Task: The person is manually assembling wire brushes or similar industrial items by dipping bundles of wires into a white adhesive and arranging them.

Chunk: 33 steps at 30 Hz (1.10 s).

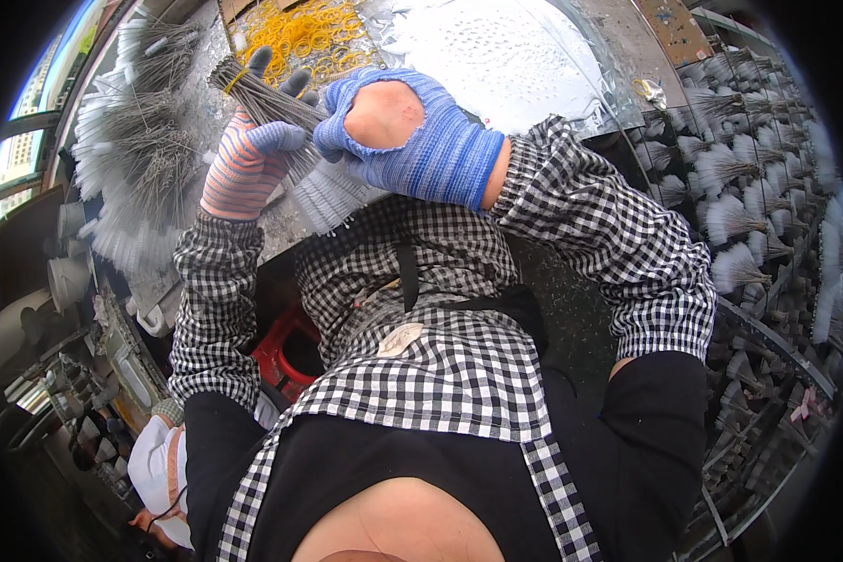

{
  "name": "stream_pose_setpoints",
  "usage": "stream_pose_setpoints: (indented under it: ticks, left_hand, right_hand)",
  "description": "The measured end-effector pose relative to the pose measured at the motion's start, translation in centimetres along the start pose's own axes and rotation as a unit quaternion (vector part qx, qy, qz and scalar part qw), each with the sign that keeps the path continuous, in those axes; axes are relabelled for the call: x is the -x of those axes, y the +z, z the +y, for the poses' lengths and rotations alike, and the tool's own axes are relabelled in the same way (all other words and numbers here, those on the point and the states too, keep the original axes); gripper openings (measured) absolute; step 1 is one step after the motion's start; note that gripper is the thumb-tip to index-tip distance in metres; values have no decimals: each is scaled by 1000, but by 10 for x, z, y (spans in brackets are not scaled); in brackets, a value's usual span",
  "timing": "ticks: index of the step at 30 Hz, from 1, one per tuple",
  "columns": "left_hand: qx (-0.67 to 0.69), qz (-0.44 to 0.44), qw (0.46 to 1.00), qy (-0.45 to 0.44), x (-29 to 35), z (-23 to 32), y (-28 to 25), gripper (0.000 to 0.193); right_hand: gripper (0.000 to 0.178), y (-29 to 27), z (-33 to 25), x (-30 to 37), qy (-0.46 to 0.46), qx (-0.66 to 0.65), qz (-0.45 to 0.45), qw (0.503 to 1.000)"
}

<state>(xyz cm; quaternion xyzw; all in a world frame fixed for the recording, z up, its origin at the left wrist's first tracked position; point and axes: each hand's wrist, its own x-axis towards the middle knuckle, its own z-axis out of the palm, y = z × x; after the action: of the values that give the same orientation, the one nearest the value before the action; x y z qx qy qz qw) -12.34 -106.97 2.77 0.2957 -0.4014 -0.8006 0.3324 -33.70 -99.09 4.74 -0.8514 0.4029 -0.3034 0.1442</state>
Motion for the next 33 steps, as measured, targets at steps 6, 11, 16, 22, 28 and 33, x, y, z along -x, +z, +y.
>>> stream_pose_setpoints:
  ticks: [6, 11, 16, 22, 28, 33]
  left_hand:
    - [-31, -11, 999, 5, -21, 6, 13, 87]
    - [-50, -25, 998, 6, -36, 10, 43, 75]
    - [-10, -29, 999, 33, -66, 16, 85, 84]
    - [-62, -63, 994, 57, -77, 20, 129, 66]
    - [-229, -173, 929, 232, -121, -13, 131, 49]
    - [-665, -174, 497, 530, -118, -2, 149, 15]
  right_hand:
    - [15, -4, -1, 5, 51, 177, -13, 983]
    - [15, -18, 2, 5, 118, 223, -49, 966]
    - [22, -35, 33, 16, 200, 165, 32, 965]
    - [24, -64, 36, 25, 318, -16, 41, 947]
    - [19, -74, 64, 37, 288, 53, 47, 955]
    - [30, -48, 134, 84, 241, -19, 117, 963]
